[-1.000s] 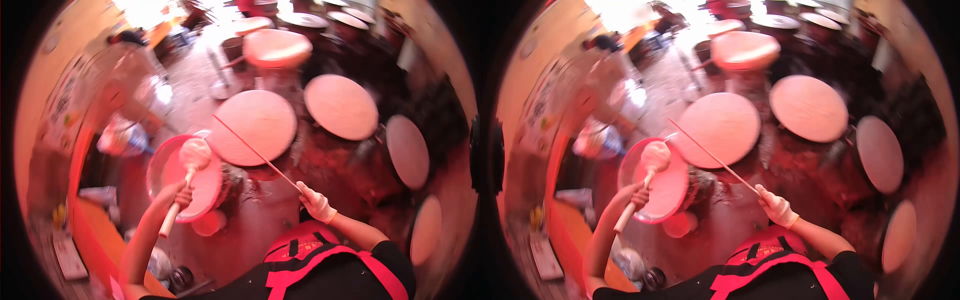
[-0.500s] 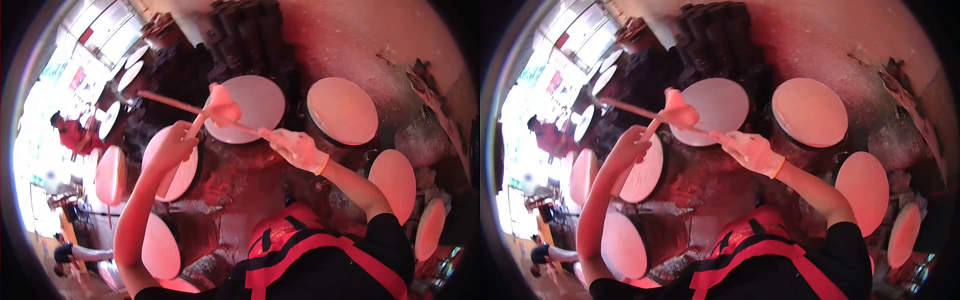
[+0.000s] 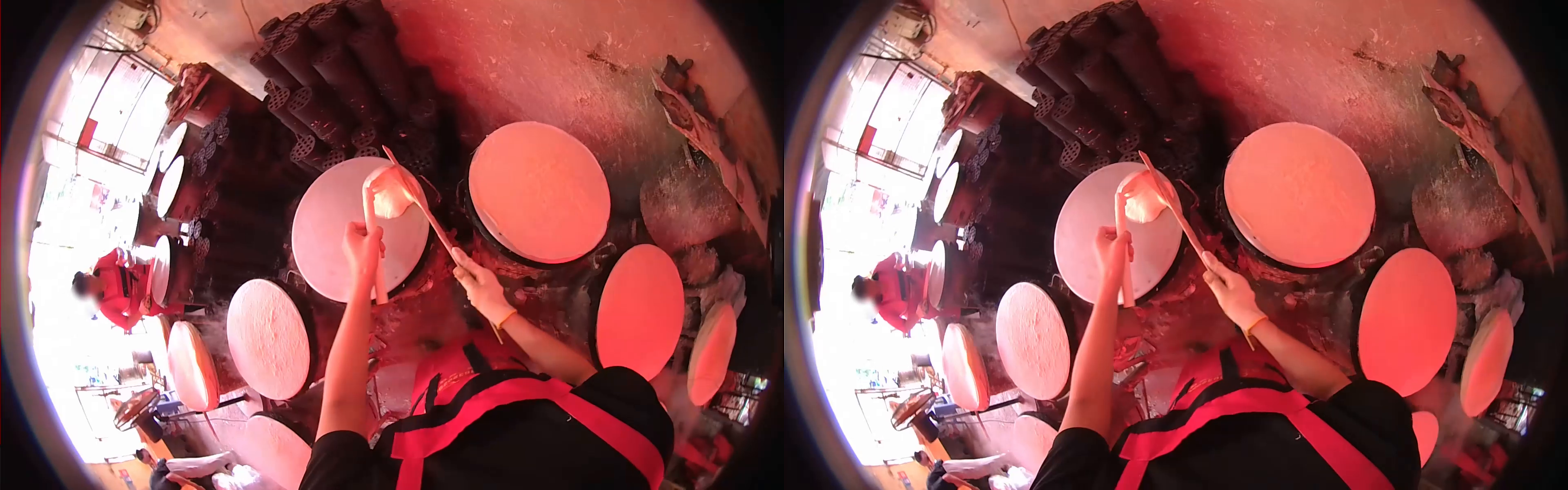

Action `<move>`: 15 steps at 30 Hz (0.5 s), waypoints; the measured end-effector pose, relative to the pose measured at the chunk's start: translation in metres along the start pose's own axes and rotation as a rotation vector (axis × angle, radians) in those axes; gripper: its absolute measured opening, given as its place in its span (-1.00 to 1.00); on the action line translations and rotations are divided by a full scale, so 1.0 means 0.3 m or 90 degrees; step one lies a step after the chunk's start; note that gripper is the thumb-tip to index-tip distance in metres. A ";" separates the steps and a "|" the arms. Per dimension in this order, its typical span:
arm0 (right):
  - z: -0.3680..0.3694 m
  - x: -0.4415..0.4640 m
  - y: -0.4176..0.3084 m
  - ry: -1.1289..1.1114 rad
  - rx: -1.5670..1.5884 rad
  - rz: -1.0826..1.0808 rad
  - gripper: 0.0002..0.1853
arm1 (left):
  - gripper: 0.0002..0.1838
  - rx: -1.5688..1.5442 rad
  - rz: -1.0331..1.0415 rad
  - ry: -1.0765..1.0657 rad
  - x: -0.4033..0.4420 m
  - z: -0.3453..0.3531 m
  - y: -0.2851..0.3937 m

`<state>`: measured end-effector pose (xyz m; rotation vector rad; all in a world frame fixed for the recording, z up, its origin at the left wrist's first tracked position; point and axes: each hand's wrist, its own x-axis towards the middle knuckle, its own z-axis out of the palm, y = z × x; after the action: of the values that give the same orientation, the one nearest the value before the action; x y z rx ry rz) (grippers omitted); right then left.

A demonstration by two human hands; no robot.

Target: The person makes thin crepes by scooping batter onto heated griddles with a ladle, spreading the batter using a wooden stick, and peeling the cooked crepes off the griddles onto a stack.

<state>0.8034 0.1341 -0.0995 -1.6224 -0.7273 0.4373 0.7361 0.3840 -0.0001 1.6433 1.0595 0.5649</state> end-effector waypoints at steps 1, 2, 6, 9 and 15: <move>0.008 0.007 -0.037 -0.015 -0.090 0.076 -0.47 | -0.74 0.061 0.055 0.044 0.021 0.032 -0.038; 0.017 0.008 -0.083 -0.032 -0.179 0.155 -0.48 | -0.75 0.123 0.109 0.088 0.024 0.051 -0.062; 0.166 0.127 -0.099 0.050 -0.220 0.152 -0.50 | -0.82 0.347 0.288 0.211 0.073 0.008 -0.016; 0.232 0.248 -0.126 0.045 -0.004 0.182 -0.51 | -0.81 0.424 0.436 0.267 0.127 -0.112 0.055; 0.239 0.119 -0.254 0.082 0.496 0.383 -0.61 | -0.89 0.499 0.423 0.210 0.159 -0.318 0.122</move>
<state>0.7667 0.2155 -0.0344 -1.0704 0.0744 0.9070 0.6976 0.4716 0.0593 2.7060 1.0151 0.9494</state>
